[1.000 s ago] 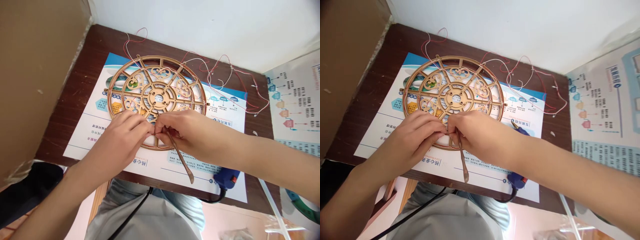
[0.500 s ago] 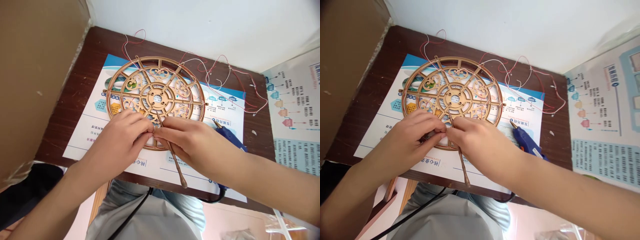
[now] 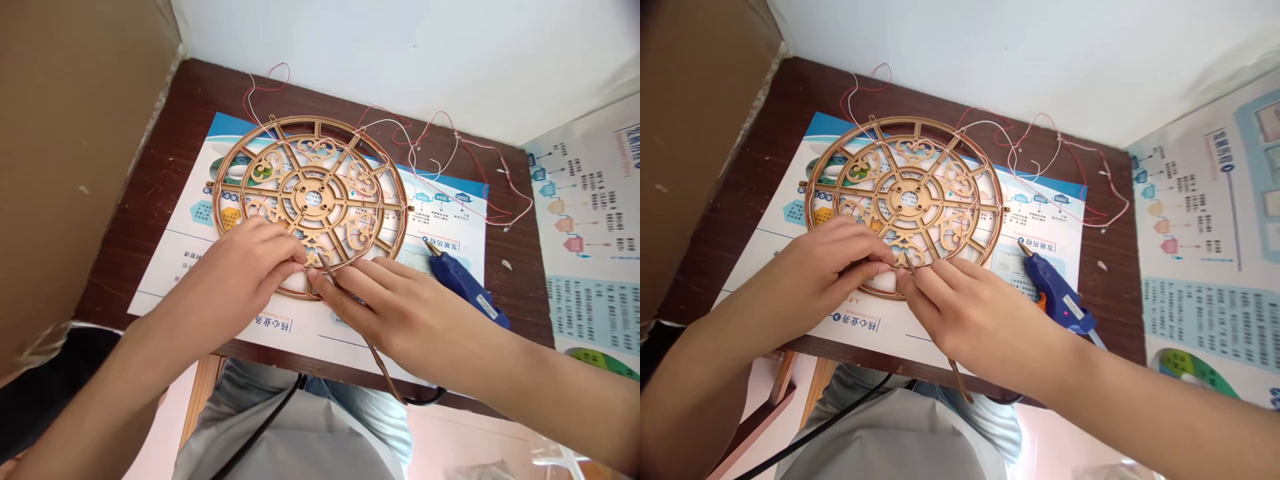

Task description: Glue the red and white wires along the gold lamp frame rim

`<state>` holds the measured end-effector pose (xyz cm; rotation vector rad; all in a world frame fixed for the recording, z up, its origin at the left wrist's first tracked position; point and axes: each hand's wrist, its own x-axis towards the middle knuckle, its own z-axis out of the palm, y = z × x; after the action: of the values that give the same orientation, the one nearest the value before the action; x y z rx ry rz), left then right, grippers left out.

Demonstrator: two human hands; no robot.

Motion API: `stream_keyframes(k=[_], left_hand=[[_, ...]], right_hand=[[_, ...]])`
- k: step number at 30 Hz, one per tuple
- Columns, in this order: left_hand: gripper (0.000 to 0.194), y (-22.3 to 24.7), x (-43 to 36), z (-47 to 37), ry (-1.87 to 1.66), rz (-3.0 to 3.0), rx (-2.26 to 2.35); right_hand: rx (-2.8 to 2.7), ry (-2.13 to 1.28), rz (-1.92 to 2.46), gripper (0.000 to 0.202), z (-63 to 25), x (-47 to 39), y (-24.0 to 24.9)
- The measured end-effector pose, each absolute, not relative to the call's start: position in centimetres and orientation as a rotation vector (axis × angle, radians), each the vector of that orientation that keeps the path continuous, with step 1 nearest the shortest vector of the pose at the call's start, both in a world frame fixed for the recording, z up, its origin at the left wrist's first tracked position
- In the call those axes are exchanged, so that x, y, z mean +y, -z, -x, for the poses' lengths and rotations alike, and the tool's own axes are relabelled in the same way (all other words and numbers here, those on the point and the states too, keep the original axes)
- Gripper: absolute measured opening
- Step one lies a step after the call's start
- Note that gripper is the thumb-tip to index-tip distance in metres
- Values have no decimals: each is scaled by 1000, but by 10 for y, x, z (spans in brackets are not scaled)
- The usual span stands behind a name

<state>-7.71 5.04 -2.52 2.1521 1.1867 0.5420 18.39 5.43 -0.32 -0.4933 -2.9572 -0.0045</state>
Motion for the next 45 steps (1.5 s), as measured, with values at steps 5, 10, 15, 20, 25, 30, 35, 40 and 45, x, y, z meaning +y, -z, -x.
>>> stream_keyframes(k=[5,10,15,20,25,30,35,40,45], left_hand=[[24,25,50,76,-516,-2183,1226],[26,20,53,73,-434,-2217,1258],[26,15,58,69,-367,-2269,1293],[28,16,60,69,-347,-2309,1274],[14,20,58,72,-454,-2185,1346],[15,22,59,76,-488,-2096,1338],[14,22,64,79,-441,-2098,1288],[14,18,68,77,-388,-2094,1296],[17,17,70,75,-381,-2116,1308]], right_hand=[[-2951,25,423,41,-186,62,5],[-2963,75,280,38,-184,75,3],[-2976,82,212,41,-184,88,1],[-3002,123,123,42,-187,99,1],[-2964,197,59,37,-188,103,6],[-2958,126,65,40,-186,104,6],[-2991,-158,194,33,-188,106,6],[-2832,-671,431,28,-188,102,9],[-2674,-1046,606,28,-186,96,7]])
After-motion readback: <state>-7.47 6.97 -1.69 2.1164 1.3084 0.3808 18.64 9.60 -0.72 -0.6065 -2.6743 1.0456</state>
